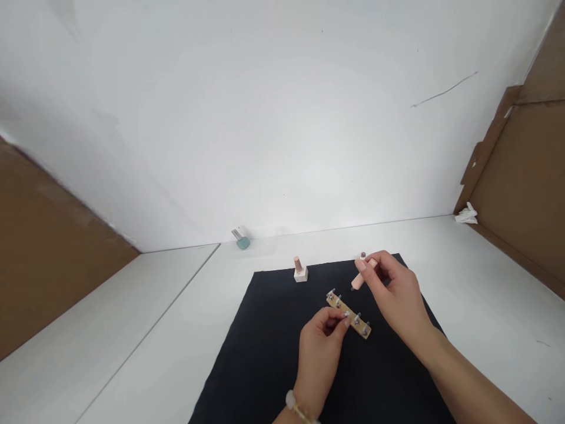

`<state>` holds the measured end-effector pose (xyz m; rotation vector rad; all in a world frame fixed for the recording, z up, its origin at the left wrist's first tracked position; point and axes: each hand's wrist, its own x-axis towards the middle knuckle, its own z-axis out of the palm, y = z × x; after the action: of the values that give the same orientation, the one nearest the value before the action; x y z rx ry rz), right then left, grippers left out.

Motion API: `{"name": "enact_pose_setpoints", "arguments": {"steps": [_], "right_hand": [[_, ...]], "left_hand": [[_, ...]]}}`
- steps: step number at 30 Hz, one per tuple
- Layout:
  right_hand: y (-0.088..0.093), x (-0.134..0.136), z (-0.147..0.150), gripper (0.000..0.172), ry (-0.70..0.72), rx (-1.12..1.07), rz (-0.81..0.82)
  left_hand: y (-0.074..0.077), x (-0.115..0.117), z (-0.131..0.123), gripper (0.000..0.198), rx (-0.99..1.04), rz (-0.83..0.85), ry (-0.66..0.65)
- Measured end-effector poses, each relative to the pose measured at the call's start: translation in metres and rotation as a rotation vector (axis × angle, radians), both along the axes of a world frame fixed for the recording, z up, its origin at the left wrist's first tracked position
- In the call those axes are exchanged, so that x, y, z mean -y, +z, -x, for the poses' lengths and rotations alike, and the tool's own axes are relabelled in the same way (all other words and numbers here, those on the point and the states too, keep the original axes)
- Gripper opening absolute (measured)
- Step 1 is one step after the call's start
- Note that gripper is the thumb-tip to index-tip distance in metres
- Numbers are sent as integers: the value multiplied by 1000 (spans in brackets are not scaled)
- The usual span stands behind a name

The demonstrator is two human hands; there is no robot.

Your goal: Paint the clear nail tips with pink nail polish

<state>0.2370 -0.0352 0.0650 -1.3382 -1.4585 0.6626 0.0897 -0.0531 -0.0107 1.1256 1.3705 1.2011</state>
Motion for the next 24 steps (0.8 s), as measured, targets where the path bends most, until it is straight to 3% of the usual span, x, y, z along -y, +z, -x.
{"name": "enact_pose_setpoints", "arguments": {"steps": [7, 24], "right_hand": [[-1, -1, 0, 32, -4, 6, -14], [2, 1, 0, 30, 13, 7, -44]], "left_hand": [[3, -2, -3, 14, -184, -95, 48], [4, -7, -5, 19, -424, -54, 52]]}}
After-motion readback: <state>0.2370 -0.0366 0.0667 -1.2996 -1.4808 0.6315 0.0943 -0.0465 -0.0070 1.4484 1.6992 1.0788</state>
